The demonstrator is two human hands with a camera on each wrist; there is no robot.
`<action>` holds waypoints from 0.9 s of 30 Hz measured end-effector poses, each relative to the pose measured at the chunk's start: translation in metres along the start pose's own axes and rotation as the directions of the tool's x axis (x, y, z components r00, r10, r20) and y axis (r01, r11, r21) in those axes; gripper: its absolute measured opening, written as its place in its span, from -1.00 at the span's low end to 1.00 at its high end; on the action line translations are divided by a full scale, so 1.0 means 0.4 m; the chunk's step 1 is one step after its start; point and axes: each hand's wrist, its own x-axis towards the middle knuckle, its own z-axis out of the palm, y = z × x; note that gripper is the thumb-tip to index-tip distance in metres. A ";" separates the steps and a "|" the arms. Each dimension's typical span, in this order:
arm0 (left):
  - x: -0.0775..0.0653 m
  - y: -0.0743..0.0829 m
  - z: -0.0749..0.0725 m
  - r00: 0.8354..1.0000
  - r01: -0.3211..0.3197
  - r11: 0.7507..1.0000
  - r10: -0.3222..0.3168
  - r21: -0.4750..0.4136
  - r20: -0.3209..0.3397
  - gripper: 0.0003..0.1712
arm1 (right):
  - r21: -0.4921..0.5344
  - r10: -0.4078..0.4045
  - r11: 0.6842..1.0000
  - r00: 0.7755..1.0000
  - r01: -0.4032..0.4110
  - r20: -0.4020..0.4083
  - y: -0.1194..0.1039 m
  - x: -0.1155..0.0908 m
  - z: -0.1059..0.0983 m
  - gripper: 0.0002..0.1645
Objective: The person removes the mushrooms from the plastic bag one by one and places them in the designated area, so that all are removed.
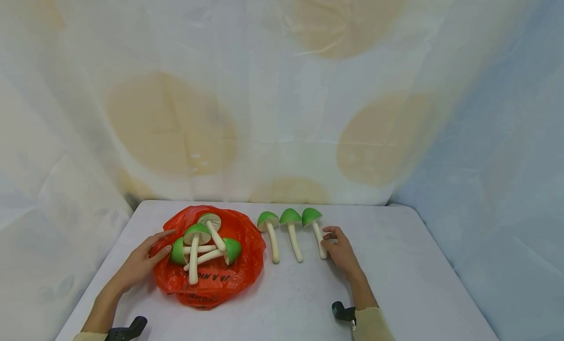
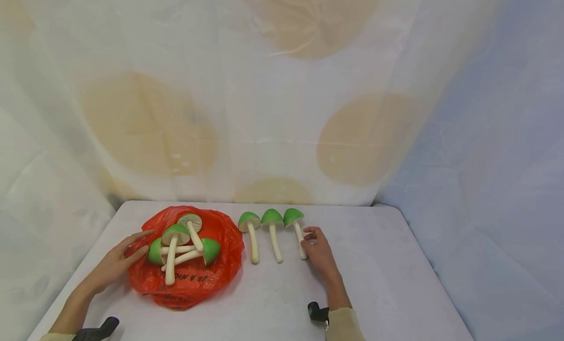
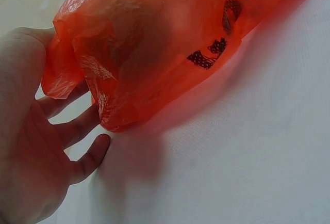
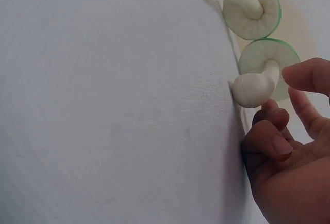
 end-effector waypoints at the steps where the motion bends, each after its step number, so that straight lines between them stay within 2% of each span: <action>1: -0.001 0.001 0.000 1.000 -0.002 1.000 0.002 0.000 -0.001 -0.32 | 0.004 0.000 1.000 1.000 0.000 -0.004 -0.002 -0.001 -0.001 -0.55; 17: -0.001 0.011 -0.006 0.999 -0.036 0.999 0.036 -0.010 -0.001 -0.35 | 0.096 -0.068 0.993 0.998 0.068 -0.010 -0.047 -0.002 -0.004 -0.54; 22: 0.002 0.012 -0.008 1.000 -0.027 1.000 0.027 0.003 -0.003 -0.34 | 0.122 -0.092 0.989 0.995 0.088 0.029 -0.091 -0.013 0.008 -0.55; 27: -0.002 0.014 -0.007 0.999 -0.032 0.999 0.032 0.008 -0.010 -0.35 | 0.116 -0.119 0.987 0.991 0.111 0.065 -0.154 -0.047 0.023 -0.60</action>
